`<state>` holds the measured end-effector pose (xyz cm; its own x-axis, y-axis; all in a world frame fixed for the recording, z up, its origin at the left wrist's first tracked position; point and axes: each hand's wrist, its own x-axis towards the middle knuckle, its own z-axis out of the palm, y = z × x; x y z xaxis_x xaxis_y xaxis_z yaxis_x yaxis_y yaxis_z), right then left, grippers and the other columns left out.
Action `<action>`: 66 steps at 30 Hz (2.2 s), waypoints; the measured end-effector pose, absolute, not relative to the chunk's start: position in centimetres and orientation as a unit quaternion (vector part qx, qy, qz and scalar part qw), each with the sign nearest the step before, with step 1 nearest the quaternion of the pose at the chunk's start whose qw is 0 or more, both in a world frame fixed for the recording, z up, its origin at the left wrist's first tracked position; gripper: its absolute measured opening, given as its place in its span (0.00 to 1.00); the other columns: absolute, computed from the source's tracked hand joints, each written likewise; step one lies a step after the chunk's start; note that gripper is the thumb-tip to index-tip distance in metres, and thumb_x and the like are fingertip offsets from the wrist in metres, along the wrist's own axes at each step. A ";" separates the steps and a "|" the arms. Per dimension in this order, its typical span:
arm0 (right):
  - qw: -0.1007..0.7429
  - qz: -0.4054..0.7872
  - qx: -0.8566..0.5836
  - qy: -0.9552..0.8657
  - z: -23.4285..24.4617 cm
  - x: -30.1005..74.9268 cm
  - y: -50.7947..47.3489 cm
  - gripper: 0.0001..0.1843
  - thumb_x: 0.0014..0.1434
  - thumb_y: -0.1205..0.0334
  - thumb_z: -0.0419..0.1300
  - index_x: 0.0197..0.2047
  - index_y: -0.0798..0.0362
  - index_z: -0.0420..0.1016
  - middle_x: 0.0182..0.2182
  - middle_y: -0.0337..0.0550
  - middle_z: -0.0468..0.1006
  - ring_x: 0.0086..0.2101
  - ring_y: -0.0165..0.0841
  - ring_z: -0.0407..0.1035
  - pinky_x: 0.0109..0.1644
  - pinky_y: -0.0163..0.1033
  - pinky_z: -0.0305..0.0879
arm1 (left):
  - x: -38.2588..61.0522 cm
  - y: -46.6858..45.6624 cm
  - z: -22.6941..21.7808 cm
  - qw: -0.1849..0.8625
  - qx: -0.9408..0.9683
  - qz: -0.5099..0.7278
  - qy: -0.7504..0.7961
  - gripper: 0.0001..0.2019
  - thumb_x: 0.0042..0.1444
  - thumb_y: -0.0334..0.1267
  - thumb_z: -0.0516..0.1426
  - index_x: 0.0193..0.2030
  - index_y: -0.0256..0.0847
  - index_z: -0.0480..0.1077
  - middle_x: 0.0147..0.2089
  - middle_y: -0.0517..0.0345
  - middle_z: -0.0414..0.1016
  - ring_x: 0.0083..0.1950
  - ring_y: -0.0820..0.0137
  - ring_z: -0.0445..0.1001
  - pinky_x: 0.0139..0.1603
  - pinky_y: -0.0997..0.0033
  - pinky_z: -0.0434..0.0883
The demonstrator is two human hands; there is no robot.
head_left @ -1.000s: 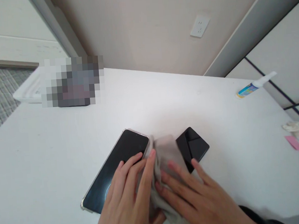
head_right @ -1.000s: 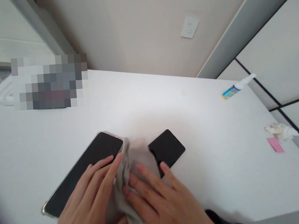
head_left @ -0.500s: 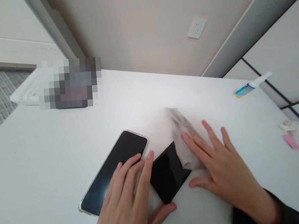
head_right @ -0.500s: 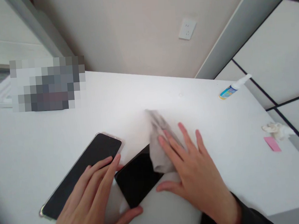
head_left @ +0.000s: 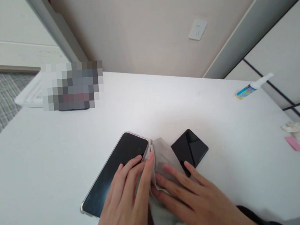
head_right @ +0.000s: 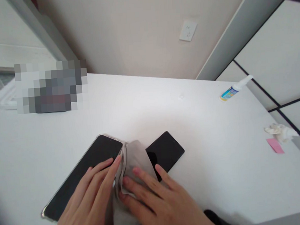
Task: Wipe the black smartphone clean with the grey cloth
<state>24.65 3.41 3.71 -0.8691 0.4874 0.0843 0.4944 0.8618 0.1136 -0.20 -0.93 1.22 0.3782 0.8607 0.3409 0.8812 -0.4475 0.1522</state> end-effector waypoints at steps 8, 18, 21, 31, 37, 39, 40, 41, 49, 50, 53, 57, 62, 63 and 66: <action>0.016 -0.060 -0.267 -0.962 4.3 23.9 3.8 0.44 0.71 0.29 0.48 0.78 0.47 0.56 0.77 0.35 0.57 0.76 0.51 0.39 0.72 0.57 0.54 | -0.2 -0.7 1.4 0.022 -0.828 -0.187 -0.528 0.38 0.73 0.59 0.47 0.76 0.28 0.54 0.64 0.41 0.75 0.66 0.51 0.70 0.66 0.51 0.67; 0.033 -0.057 -0.269 -0.961 4.6 22.7 3.8 0.39 0.73 0.34 0.50 0.76 0.50 0.60 0.75 0.38 0.62 0.75 0.47 0.43 0.73 0.53 0.52 | -0.1 -0.7 1.5 0.017 -0.823 -0.199 -0.532 0.40 0.72 0.63 0.47 0.74 0.26 0.57 0.63 0.40 0.75 0.66 0.50 0.70 0.62 0.51 0.70; 0.029 -0.063 -0.395 -0.916 4.3 23.9 4.3 0.45 0.72 0.29 0.43 0.77 0.52 0.59 0.72 0.45 0.66 0.75 0.54 0.44 0.74 0.65 0.45 | 0.0 -0.7 1.6 0.016 -0.816 -0.201 -0.541 0.42 0.70 0.64 0.49 0.75 0.27 0.57 0.63 0.41 0.75 0.66 0.51 0.70 0.63 0.51 0.69; 0.017 -0.082 -0.367 -0.926 4.2 26.9 2.9 0.44 0.72 0.30 0.46 0.76 0.55 0.60 0.69 0.45 0.71 0.77 0.53 0.35 0.78 0.62 0.28 | 0.0 -0.5 1.6 0.013 -0.822 -0.194 -0.536 0.41 0.71 0.63 0.50 0.74 0.26 0.56 0.64 0.40 0.74 0.67 0.50 0.68 0.66 0.49 0.66; 0.030 -0.091 -0.274 -0.957 3.7 27.2 1.8 0.37 0.73 0.34 0.51 0.75 0.47 0.64 0.74 0.35 0.64 0.77 0.51 0.28 0.78 0.60 0.20 | -0.1 -0.6 1.4 0.018 -0.830 -0.196 -0.522 0.42 0.71 0.64 0.47 0.74 0.24 0.56 0.64 0.38 0.73 0.66 0.49 0.68 0.64 0.49 0.67; 0.023 -0.086 -0.319 -0.943 3.6 27.1 1.6 0.43 0.71 0.28 0.48 0.76 0.48 0.61 0.75 0.37 0.61 0.77 0.51 0.29 0.78 0.60 0.20 | -0.2 -0.6 1.4 0.019 -0.827 -0.199 -0.525 0.43 0.71 0.64 0.48 0.74 0.23 0.56 0.64 0.37 0.73 0.66 0.49 0.68 0.64 0.48 0.67; 0.023 -0.085 -0.368 -0.926 3.5 27.0 1.6 0.49 0.68 0.24 0.46 0.77 0.53 0.60 0.75 0.43 0.61 0.77 0.54 0.29 0.78 0.62 0.20 | -0.1 -0.6 1.4 0.019 -0.826 -0.198 -0.528 0.44 0.70 0.64 0.49 0.74 0.22 0.56 0.64 0.37 0.73 0.65 0.48 0.68 0.64 0.48 0.67; 0.028 -0.085 -0.403 -0.911 3.4 27.0 1.5 0.53 0.66 0.22 0.47 0.76 0.57 0.60 0.74 0.47 0.62 0.77 0.58 0.29 0.77 0.64 0.21 | -0.1 -0.6 1.4 0.020 -0.824 -0.199 -0.530 0.45 0.69 0.65 0.50 0.74 0.22 0.56 0.63 0.36 0.73 0.65 0.48 0.68 0.64 0.48 0.67; 0.042 -0.086 -0.409 -0.908 2.9 26.8 1.9 0.46 0.71 0.29 0.47 0.78 0.55 0.57 0.75 0.44 0.61 0.77 0.55 0.30 0.78 0.63 0.24 | -0.1 -0.5 1.6 0.033 -0.828 -0.192 -0.527 0.43 0.71 0.64 0.48 0.72 0.20 0.59 0.62 0.36 0.72 0.66 0.49 0.66 0.66 0.49 0.64; 0.045 -0.086 -0.436 -0.895 2.9 26.9 2.0 0.51 0.70 0.26 0.45 0.77 0.59 0.58 0.74 0.49 0.63 0.77 0.59 0.30 0.77 0.65 0.24 | -0.1 -0.5 1.6 0.031 -0.827 -0.193 -0.528 0.43 0.70 0.64 0.49 0.72 0.20 0.59 0.62 0.37 0.72 0.66 0.49 0.66 0.66 0.50 0.64; 0.054 -0.079 -0.359 -0.929 3.1 26.3 2.0 0.47 0.71 0.28 0.47 0.76 0.57 0.60 0.73 0.44 0.66 0.77 0.56 0.27 0.78 0.62 0.22 | -0.1 -0.6 1.6 0.029 -0.836 -0.186 -0.515 0.40 0.73 0.60 0.47 0.71 0.20 0.60 0.62 0.36 0.71 0.66 0.50 0.65 0.66 0.52 0.62; 0.038 -0.072 -0.351 -0.933 3.5 25.5 2.3 0.42 0.73 0.31 0.46 0.77 0.52 0.58 0.74 0.39 0.62 0.78 0.49 0.27 0.78 0.57 0.20 | -0.1 -0.5 1.6 0.029 -0.836 -0.189 -0.514 0.40 0.73 0.61 0.46 0.70 0.19 0.61 0.63 0.35 0.71 0.66 0.50 0.65 0.66 0.52 0.62; 0.045 -0.070 -0.330 -0.940 3.6 25.3 2.7 0.48 0.70 0.27 0.47 0.76 0.55 0.61 0.75 0.44 0.61 0.77 0.54 0.29 0.78 0.60 0.22 | -0.2 -0.5 1.6 0.025 -0.835 -0.186 -0.517 0.40 0.73 0.61 0.46 0.72 0.21 0.59 0.61 0.38 0.73 0.67 0.50 0.65 0.65 0.51 0.62; 0.039 -0.062 -0.290 -0.954 3.6 25.4 2.7 0.46 0.70 0.27 0.47 0.76 0.52 0.61 0.75 0.41 0.61 0.77 0.51 0.31 0.78 0.58 0.22 | -0.2 -0.5 1.6 0.025 -0.836 -0.184 -0.516 0.39 0.74 0.60 0.45 0.72 0.22 0.60 0.61 0.38 0.73 0.66 0.50 0.65 0.65 0.51 0.62; 0.037 -0.074 -0.349 -0.933 3.6 26.0 2.9 0.47 0.70 0.26 0.44 0.77 0.54 0.59 0.74 0.43 0.62 0.77 0.52 0.33 0.78 0.61 0.26 | -0.1 -0.5 1.7 0.025 -0.831 -0.186 -0.523 0.40 0.72 0.62 0.47 0.73 0.23 0.59 0.61 0.39 0.73 0.66 0.50 0.65 0.66 0.50 0.63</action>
<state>25.95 2.89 3.63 -0.7531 0.6467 0.1206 0.6576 0.7451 0.1113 -0.12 -0.48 1.69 0.3830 0.8604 0.3362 0.8791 -0.4512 0.1534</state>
